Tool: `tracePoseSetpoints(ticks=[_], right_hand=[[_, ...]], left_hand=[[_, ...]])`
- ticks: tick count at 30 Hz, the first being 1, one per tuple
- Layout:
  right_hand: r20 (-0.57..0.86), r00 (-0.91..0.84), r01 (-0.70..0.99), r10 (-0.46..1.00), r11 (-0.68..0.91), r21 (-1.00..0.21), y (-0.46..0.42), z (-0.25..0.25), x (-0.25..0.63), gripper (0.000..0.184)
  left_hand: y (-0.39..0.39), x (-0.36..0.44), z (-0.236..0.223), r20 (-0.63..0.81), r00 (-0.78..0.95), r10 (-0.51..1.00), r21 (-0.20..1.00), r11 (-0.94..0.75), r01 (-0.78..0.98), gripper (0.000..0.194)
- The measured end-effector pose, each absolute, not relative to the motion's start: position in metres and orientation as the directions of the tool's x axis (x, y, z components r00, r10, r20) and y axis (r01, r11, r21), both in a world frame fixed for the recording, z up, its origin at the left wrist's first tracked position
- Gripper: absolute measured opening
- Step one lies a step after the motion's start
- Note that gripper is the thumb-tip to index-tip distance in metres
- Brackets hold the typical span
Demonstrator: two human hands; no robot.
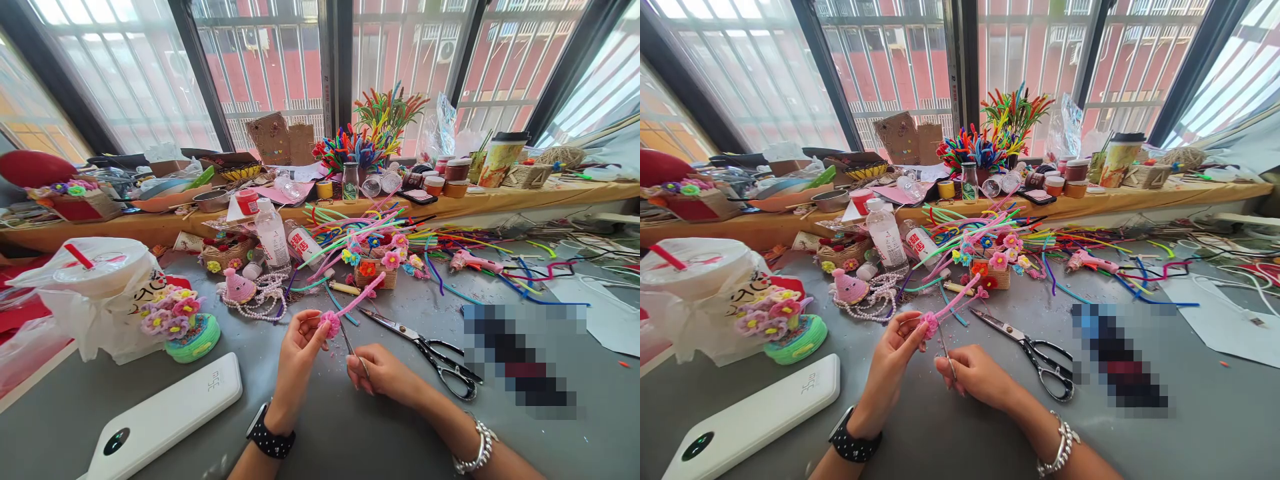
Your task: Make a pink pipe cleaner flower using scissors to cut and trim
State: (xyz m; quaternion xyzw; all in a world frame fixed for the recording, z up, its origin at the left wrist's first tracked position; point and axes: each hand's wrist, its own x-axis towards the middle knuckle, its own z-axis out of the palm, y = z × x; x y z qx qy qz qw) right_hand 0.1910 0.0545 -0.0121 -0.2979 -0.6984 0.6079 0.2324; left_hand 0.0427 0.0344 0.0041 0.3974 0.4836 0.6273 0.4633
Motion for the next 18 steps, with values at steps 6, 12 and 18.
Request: tracePoseSetpoints(ticks=[6,12,18], right_hand=[[-0.059,-0.666,0.183,0.743,0.087,-0.979,0.0554,-0.0179,0.19,0.051],[-0.059,-0.634,0.202,0.771,0.091,-0.975,0.0572,-0.0167,0.188,0.055],[-0.006,-0.664,0.159,0.748,0.133,-0.978,0.0576,-0.0166,0.1891,0.061]], left_hand=[[0.0353,0.0413,0.0007,0.081,-0.278,0.957,0.976,-0.132,-0.172,0.022],[0.0353,0.0414,0.0016,0.087,-0.298,0.951,0.973,-0.145,-0.181,0.021],[0.031,0.0427,0.0072,0.056,-0.242,0.969,0.96,-0.119,-0.253,0.022]])
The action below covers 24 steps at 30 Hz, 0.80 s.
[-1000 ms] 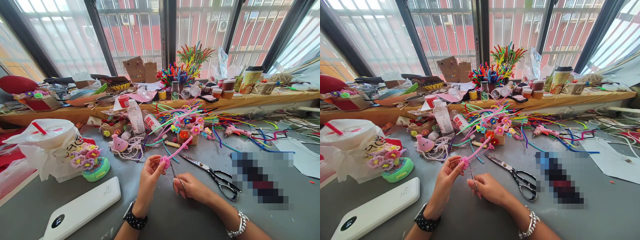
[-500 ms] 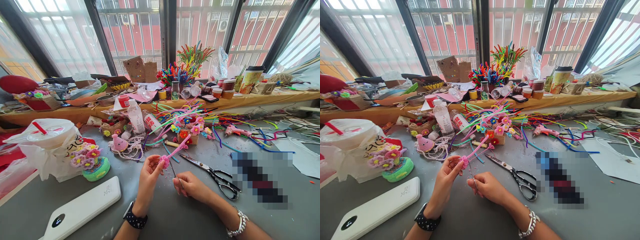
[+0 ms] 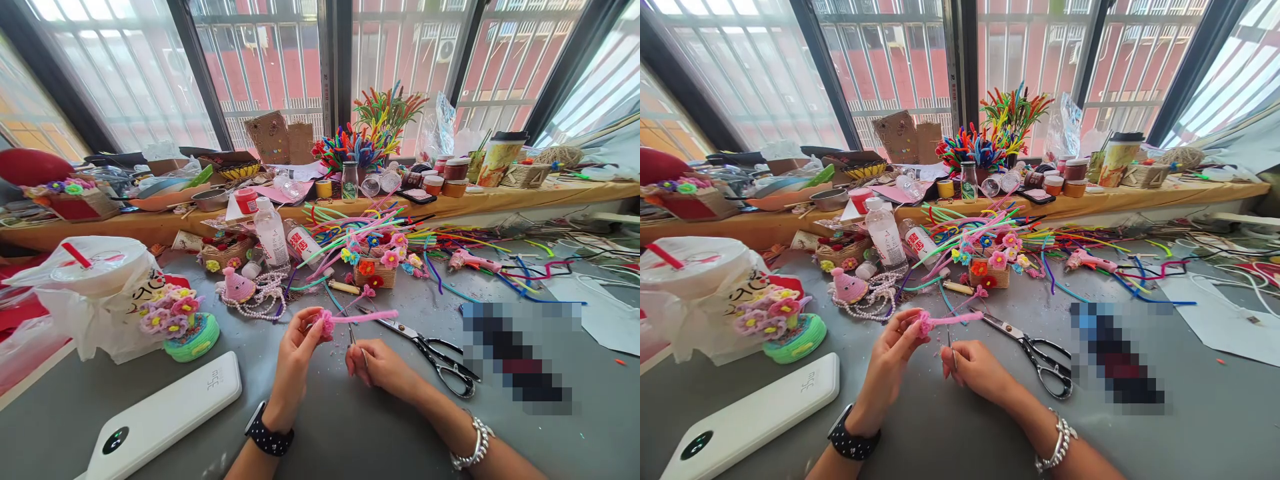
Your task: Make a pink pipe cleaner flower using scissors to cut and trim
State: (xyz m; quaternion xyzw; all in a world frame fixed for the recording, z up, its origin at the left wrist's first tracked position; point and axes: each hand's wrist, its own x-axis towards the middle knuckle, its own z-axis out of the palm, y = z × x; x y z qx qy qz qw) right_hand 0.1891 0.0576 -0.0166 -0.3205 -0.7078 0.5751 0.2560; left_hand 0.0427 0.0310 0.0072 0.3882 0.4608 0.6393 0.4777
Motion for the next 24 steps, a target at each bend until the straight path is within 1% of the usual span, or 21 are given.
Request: tracePoseSetpoints(ticks=[4,8,10,17,24], right_hand=[[0.01,-0.709,0.19,0.705,0.205,-0.96,0.054,-0.0159,0.191,0.06],[-0.049,-0.732,0.239,0.68,0.188,-0.953,0.0515,-0.0138,0.1926,0.06],[-0.063,-0.73,0.253,0.681,0.183,-0.95,0.0515,-0.0131,0.1931,0.059],[-0.006,-0.717,0.213,0.697,0.211,-0.954,0.0503,-0.0116,0.1923,0.052],[-0.049,-0.655,0.277,0.754,0.179,-0.944,0.053,-0.0113,0.193,0.043]], left_hand=[[0.0304,0.0434,0.0067,0.07,-0.22,0.973,0.968,-0.119,-0.221,0.024],[0.0311,0.0436,0.0054,0.091,-0.203,0.975,0.974,-0.129,-0.187,0.024],[0.0311,0.0437,0.0056,0.093,-0.197,0.976,0.976,-0.129,-0.176,0.025],[0.0311,0.0447,0.0069,0.095,-0.205,0.974,0.98,-0.128,-0.152,0.025],[0.0334,0.0415,0.0055,0.108,-0.228,0.968,0.974,-0.149,-0.173,0.026]])
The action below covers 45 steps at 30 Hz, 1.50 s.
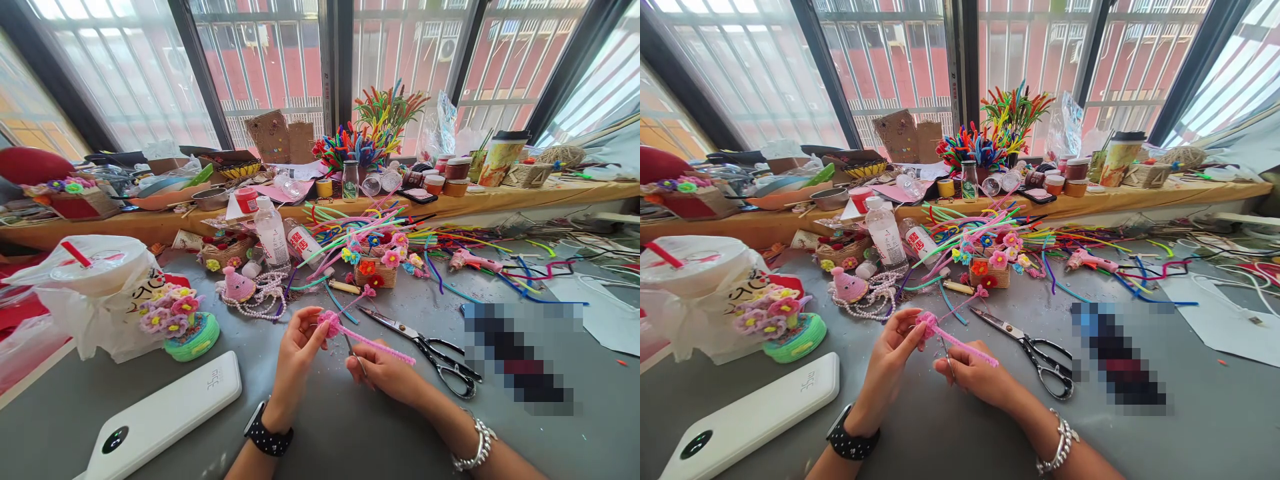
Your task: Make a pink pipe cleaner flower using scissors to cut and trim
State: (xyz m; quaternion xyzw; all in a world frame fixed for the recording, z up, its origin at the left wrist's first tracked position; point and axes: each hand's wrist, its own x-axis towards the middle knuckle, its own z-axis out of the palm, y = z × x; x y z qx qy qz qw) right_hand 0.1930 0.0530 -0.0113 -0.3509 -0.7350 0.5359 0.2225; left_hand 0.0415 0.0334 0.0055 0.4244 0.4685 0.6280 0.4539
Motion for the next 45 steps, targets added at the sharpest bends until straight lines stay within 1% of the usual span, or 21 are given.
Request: tracePoseSetpoints(ticks=[5,8,11,16,21,28,32,40,45], right_hand=[[-0.03,-0.659,0.272,0.752,0.2,-0.941,0.0568,-0.009,0.1938,0.044],[-0.04,-0.674,0.286,0.738,0.211,-0.935,0.0575,-0.0079,0.1938,0.047],[-0.019,-0.692,0.294,0.722,0.257,-0.92,0.0575,-0.008,0.1946,0.051],[0.002,-0.729,0.282,0.684,0.303,-0.91,0.0566,-0.0057,0.1977,0.059],[-0.029,-0.758,0.284,0.652,0.289,-0.914,0.0565,-0.0031,0.1997,0.056],[-0.032,-0.742,0.282,0.669,0.269,-0.921,0.0573,-0.0074,0.2005,0.055],[-0.044,-0.736,0.28,0.675,0.245,-0.928,0.0584,-0.0093,0.2003,0.054],[-0.043,-0.702,0.3,0.71,0.241,-0.923,0.0576,-0.0106,0.1973,0.051],[-0.033,-0.649,0.33,0.76,0.242,-0.912,0.0629,-0.0099,0.1984,0.048]], left_hand=[[0.0339,0.0396,0.0077,0.067,-0.239,0.969,0.957,-0.13,-0.259,0.032],[0.0334,0.0392,0.0095,0.056,-0.237,0.97,0.946,-0.128,-0.298,0.031],[0.0335,0.0381,0.0099,0.057,-0.234,0.971,0.944,-0.129,-0.305,0.029],[0.0344,0.0374,0.0086,0.071,-0.219,0.973,0.949,-0.133,-0.286,0.03],[0.0347,0.0376,0.0082,0.071,-0.201,0.977,0.959,-0.122,-0.255,0.03],[0.0346,0.037,0.0098,0.055,-0.167,0.984,0.957,-0.099,-0.271,0.028],[0.0349,0.0376,0.011,0.035,-0.184,0.982,0.961,-0.083,-0.263,0.031],[0.0353,0.0365,0.0081,0.052,-0.254,0.966,0.97,-0.11,-0.217,0.029],[0.0363,0.0343,0.0073,0.078,-0.332,0.94,0.949,-0.172,-0.263,0.025]])
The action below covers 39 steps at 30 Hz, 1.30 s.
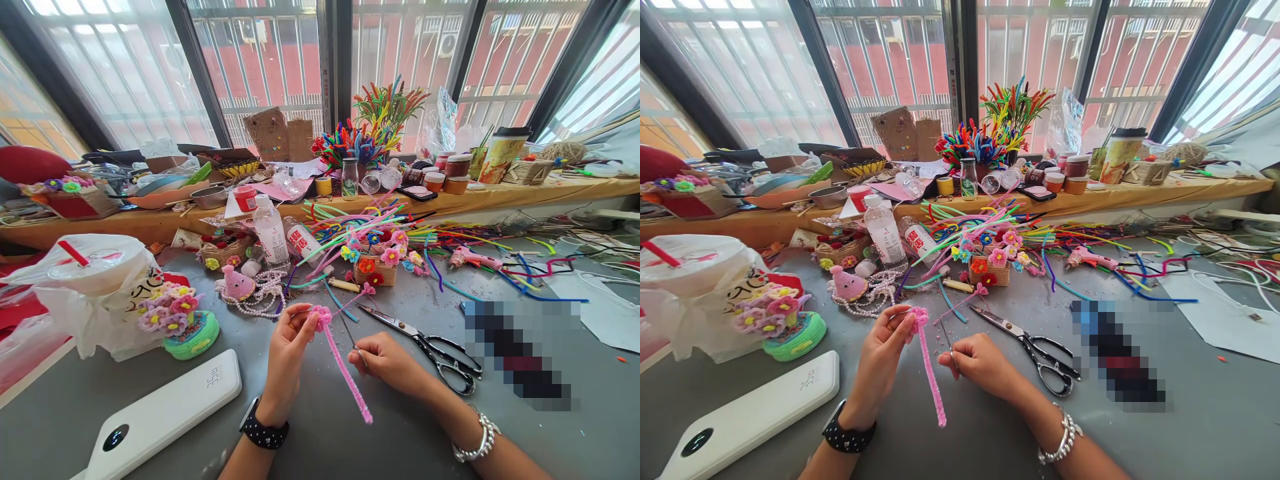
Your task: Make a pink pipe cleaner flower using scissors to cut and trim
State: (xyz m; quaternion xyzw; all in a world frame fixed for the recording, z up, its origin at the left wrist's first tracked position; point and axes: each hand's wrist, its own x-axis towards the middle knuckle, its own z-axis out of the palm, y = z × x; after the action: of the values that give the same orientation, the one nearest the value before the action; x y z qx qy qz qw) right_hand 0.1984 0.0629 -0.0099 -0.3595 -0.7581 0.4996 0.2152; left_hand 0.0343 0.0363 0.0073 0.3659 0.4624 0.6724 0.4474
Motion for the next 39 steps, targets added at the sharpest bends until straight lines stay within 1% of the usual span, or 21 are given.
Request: tracePoseSetpoints(ticks=[2,4,7,9,12,15,16,18,19,20,24,26,30,35,39], right_hand=[[-0.01,-0.611,0.371,0.792,0.275,-0.887,0.066,-0.009,0.201,0.046],[-0.011,-0.581,0.455,0.814,0.313,-0.834,0.069,-0.007,0.204,0.04],[-0.037,-0.546,0.622,0.837,0.375,-0.688,0.069,-0.005,0.208,0.025],[-0.054,-0.54,0.689,0.84,0.403,-0.603,0.067,-0.004,0.209,0.018],[-0.087,-0.563,0.706,0.822,0.423,-0.568,0.063,-0.002,0.209,0.015],[-0.026,-0.588,0.676,0.808,0.474,-0.564,0.063,0.005,0.209,0.014],[-0.001,-0.576,0.685,0.817,0.482,-0.546,0.065,0.008,0.208,0.014],[0.025,-0.508,0.751,0.861,0.456,-0.477,0.075,0.015,0.207,0.019],[0.023,-0.443,0.811,0.896,0.411,-0.417,0.082,0.018,0.207,0.021],[0.027,-0.393,0.846,0.919,0.373,-0.382,0.091,0.021,0.207,0.023],[0.028,-0.224,0.926,0.974,0.222,-0.306,0.129,0.024,0.203,0.037],[0.004,-0.154,0.947,0.988,0.148,-0.285,0.142,0.021,0.198,0.041],[-0.019,-0.075,0.959,0.997,0.067,-0.275,0.154,0.011,0.184,0.038],[0.003,-0.023,0.953,1.0,0.023,-0.303,0.156,0.002,0.174,0.033],[0.059,-0.011,0.935,0.998,0.031,-0.353,0.155,-0.001,0.173,0.031]], left_hand=[[0.037,0.032,0.008,0.07,-0.366,0.928,0.93,-0.193,-0.313,0.024],[0.038,0.03,0.009,0.039,-0.386,0.922,0.911,-0.192,-0.364,0.024],[0.039,0.027,0.009,-0.035,-0.399,0.916,0.91,-0.136,-0.392,0.022],[0.039,0.026,0.008,-0.084,-0.402,0.912,0.916,-0.089,-0.391,0.021],[0.039,0.026,0.008,-0.13,-0.386,0.913,0.912,-0.043,-0.408,0.022],[0.039,0.027,0.01,-0.133,-0.381,0.915,0.907,-0.043,-0.419,0.027],[0.038,0.027,0.011,-0.131,-0.382,0.915,0.907,-0.045,-0.42,0.028],[0.038,0.028,0.012,-0.139,-0.376,0.916,0.908,-0.034,-0.418,0.03],[0.038,0.029,0.012,-0.144,-0.369,0.918,0.908,-0.025,-0.417,0.03],[0.037,0.029,0.012,-0.148,-0.358,0.922,0.91,-0.015,-0.415,0.03],[0.036,0.029,0.01,-0.149,-0.302,0.942,0.918,0.018,-0.396,0.026],[0.036,0.029,0.01,-0.143,-0.292,0.946,0.925,0.023,-0.378,0.025],[0.035,0.03,0.01,-0.143,-0.289,0.947,0.936,0.035,-0.35,0.026],[0.035,0.031,0.011,-0.166,-0.285,0.944,0.936,0.06,-0.346,0.027],[0.035,0.03,0.01,-0.16,-0.283,0.945,0.935,0.054,-0.35,0.027]])
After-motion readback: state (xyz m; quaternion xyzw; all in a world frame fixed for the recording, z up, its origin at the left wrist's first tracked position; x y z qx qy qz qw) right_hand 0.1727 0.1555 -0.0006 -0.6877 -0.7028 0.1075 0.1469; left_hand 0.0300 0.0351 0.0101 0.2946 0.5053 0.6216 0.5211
